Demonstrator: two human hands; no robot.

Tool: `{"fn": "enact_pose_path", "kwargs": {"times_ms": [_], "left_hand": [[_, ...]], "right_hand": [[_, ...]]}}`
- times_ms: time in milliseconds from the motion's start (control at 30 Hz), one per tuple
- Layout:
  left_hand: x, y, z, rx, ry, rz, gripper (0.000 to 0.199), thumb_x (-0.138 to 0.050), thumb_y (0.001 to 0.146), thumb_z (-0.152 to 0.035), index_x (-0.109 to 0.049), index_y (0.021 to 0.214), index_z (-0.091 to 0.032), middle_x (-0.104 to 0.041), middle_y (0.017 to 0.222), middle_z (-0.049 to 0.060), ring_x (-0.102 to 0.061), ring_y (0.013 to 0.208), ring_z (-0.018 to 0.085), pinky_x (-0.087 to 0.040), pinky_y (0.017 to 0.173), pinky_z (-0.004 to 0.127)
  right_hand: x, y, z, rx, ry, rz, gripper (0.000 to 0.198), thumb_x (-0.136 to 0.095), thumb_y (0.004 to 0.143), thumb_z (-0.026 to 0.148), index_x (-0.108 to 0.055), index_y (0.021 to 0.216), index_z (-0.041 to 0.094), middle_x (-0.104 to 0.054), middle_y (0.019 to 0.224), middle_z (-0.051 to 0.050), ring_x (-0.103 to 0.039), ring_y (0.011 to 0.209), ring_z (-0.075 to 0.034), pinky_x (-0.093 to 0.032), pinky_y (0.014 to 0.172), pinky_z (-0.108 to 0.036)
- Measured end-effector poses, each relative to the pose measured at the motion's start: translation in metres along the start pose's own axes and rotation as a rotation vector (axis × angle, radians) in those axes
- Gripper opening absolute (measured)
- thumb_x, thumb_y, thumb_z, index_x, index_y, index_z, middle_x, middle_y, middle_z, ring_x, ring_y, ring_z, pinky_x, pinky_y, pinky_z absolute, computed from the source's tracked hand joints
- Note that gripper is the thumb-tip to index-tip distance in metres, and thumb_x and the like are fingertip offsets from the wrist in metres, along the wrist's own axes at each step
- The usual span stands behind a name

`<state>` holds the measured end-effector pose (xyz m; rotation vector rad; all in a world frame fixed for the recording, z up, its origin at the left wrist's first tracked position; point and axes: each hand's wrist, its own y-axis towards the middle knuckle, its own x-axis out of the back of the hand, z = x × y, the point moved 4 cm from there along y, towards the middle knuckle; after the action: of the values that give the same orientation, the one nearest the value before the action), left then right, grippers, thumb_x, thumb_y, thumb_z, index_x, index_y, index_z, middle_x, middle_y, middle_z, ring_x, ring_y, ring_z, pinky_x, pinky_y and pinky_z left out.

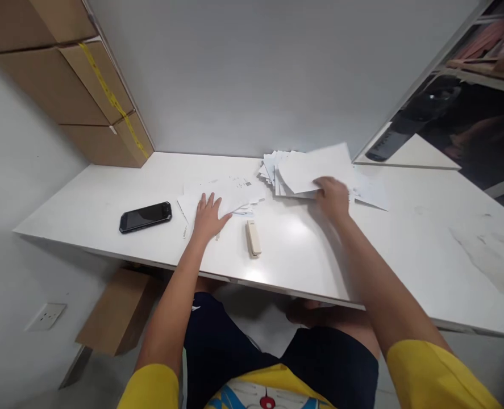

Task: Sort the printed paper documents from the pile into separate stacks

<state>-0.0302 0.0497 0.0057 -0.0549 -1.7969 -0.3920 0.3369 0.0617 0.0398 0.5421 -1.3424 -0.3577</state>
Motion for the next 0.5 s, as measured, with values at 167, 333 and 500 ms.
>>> {"fn": "enact_pose_path", "kwargs": {"times_ms": [167, 333, 500], "left_hand": [[0.000, 0.000, -0.002, 0.005, 0.009, 0.002, 0.053, -0.036, 0.100, -0.043, -0.045, 0.145, -0.017, -0.037, 0.157, 0.012, -0.023, 0.150, 0.033, -0.019, 0.122, 0.052], [0.001, 0.000, -0.007, -0.001, 0.032, 0.033, 0.053, -0.037, 0.099, -0.042, -0.047, 0.143, -0.015, -0.040, 0.155, 0.011, -0.028, 0.148, 0.032, -0.020, 0.122, 0.051], [0.008, -0.001, -0.010, 0.073, 0.045, 0.058, 0.055, -0.039, 0.098, -0.044, -0.046, 0.144, -0.014, -0.039, 0.156, 0.013, -0.028, 0.147, 0.035, -0.020, 0.121, 0.055]], "right_hand": [[-0.048, -0.011, -0.020, -0.076, 0.071, 0.113, 0.050, -0.041, 0.093, 0.041, -0.059, 0.129, 0.010, -0.057, 0.134, -0.021, -0.051, 0.123, -0.035, -0.042, 0.100, -0.049], [-0.049, -0.010, -0.024, -0.102, 0.050, 0.108, 0.055, -0.036, 0.096, 0.048, -0.055, 0.133, 0.013, -0.054, 0.139, -0.021, -0.048, 0.126, -0.037, -0.037, 0.102, -0.053], [-0.036, -0.006, 0.024, 0.008, 0.122, 0.056, 0.052, -0.041, 0.094, 0.044, -0.052, 0.137, 0.016, -0.051, 0.142, -0.020, -0.042, 0.131, -0.038, -0.029, 0.107, -0.059]]}}
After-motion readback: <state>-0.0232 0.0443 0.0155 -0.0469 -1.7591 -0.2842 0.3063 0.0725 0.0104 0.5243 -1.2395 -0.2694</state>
